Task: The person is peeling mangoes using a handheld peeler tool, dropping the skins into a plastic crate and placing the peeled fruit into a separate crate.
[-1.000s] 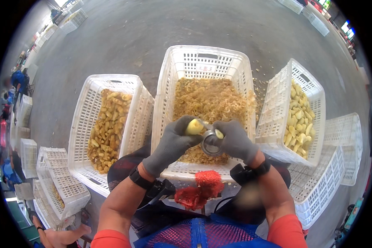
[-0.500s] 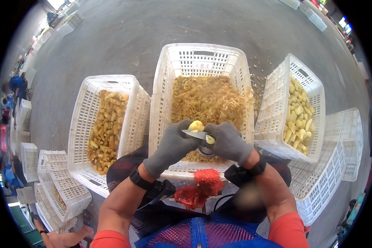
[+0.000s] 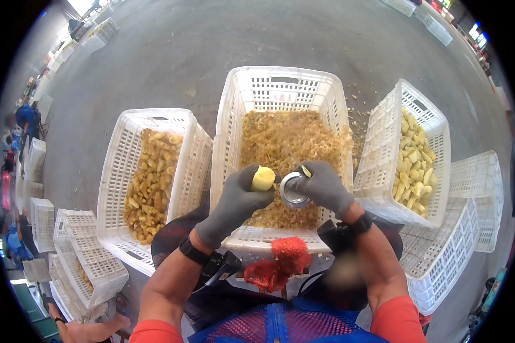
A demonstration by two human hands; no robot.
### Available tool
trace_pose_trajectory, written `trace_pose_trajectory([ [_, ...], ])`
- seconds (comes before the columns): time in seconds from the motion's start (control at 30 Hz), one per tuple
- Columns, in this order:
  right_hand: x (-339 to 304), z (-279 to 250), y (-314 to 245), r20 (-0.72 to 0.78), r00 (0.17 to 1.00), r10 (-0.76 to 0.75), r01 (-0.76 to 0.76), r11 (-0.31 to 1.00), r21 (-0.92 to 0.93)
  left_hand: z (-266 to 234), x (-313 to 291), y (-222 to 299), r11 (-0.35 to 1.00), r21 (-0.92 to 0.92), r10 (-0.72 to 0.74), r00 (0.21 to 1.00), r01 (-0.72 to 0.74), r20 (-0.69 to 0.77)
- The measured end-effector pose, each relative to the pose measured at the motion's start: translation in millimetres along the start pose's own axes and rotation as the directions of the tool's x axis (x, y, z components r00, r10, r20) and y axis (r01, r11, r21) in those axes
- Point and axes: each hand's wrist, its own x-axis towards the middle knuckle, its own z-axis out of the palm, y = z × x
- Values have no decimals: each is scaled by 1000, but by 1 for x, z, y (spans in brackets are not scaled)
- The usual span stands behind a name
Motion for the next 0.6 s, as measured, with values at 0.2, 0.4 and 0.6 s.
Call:
trace_pose_trajectory([
  [0.2, -14, 1, -16, 27, 970, -240, 239, 939, -246, 5, 6, -9, 996, 57, 64, 997, -62, -37],
  [0.4, -13, 3, -9, -1, 968, -251, 245, 945, -214, 3, 11, -13, 997, -51, -59, 998, 58, -17],
  [0.6, -16, -10, -18, -12, 995, 99, -82, 879, 469, 5, 17, -13, 819, -572, -98, 994, 55, -44],
])
